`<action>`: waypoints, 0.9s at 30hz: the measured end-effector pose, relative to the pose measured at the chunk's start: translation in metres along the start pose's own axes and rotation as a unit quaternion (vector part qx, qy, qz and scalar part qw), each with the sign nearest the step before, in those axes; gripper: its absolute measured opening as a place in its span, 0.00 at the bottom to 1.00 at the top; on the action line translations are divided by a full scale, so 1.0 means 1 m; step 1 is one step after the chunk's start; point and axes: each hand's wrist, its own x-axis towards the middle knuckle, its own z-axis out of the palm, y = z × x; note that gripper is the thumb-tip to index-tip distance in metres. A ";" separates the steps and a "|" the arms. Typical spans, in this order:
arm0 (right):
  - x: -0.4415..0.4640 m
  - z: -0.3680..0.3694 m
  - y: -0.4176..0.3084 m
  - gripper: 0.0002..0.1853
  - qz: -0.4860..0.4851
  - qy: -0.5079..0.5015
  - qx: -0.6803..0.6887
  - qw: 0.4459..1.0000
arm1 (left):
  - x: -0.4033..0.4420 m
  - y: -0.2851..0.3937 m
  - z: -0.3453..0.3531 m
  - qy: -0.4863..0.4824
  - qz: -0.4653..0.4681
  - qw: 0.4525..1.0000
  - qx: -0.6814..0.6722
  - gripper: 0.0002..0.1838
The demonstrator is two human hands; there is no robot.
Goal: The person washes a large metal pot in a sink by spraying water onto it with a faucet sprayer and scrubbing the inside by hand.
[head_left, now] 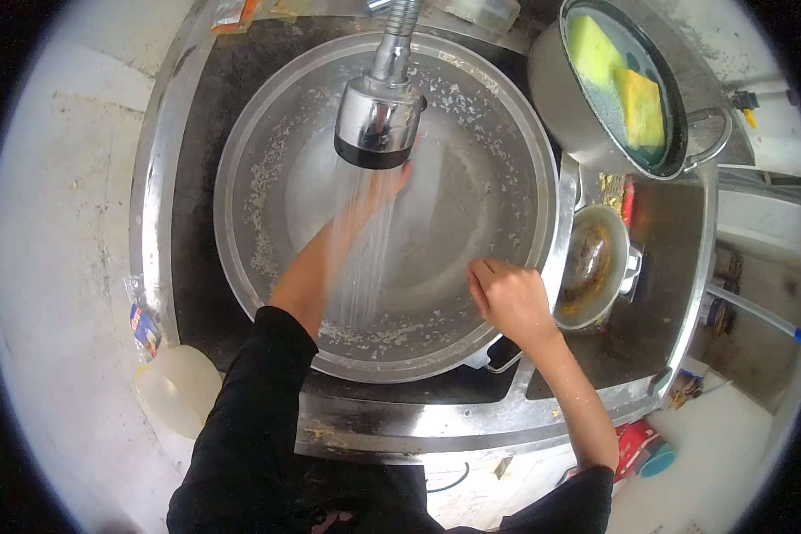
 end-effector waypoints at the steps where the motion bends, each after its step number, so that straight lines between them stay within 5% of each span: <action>1: -0.001 -0.001 0.000 0.06 0.014 -0.014 -0.001 1.000 | -0.013 -0.020 0.001 0.019 0.064 0.998 -0.016 0.34; 3: -0.001 -0.001 -0.001 0.06 0.015 -0.023 -0.015 1.000 | -0.046 -0.056 -0.005 0.038 0.125 0.991 -0.033 0.34; 7: 0.001 0.003 -0.002 0.06 0.017 -0.002 -0.012 1.000 | -0.118 -0.094 -0.028 -0.012 -0.165 0.971 0.174 0.31; 9: 0.002 0.003 -0.003 0.06 0.024 0.007 -0.015 1.000 | -0.144 -0.093 0.027 -0.008 -0.209 0.923 0.322 0.36; 11: 0.002 0.004 -0.005 0.06 0.032 0.013 -0.021 0.999 | -0.139 -0.007 0.010 -0.051 -0.406 0.906 0.109 0.38; 13: 0.001 0.004 -0.005 0.06 0.041 0.018 -0.026 0.999 | -0.129 0.078 0.002 -0.062 -0.462 0.884 -0.024 0.40; 15: 0.003 0.004 -0.004 0.05 0.027 0.022 -0.035 0.999 | -0.118 0.116 0.007 -0.024 -0.266 0.963 0.032 0.34; 17: 0.001 0.005 -0.005 0.04 0.014 0.021 -0.046 0.999 | -0.071 0.117 0.027 0.061 -0.143 0.987 -0.045 0.34; 21: 0.002 0.008 -0.004 0.04 0.007 0.012 -0.055 0.998 | 0.003 0.123 0.029 0.134 -0.091 0.986 -0.047 0.30; 23: 0.001 0.006 -0.005 0.05 0.029 0.001 -0.040 0.999 | -0.010 0.136 0.037 0.068 0.101 0.992 -0.040 0.29; 24: 0.000 0.006 -0.004 0.05 0.032 -0.002 -0.038 0.999 | -0.028 0.138 0.038 0.064 0.101 0.992 -0.041 0.29; 26: 0.002 0.006 -0.005 0.05 0.029 0.016 -0.024 0.999 | -0.072 0.122 0.028 -0.086 0.308 0.935 -0.155 0.28; 27: 0.001 0.006 -0.006 0.05 0.033 0.017 -0.021 0.999 | -0.087 0.102 0.020 -0.135 0.378 0.911 -0.097 0.27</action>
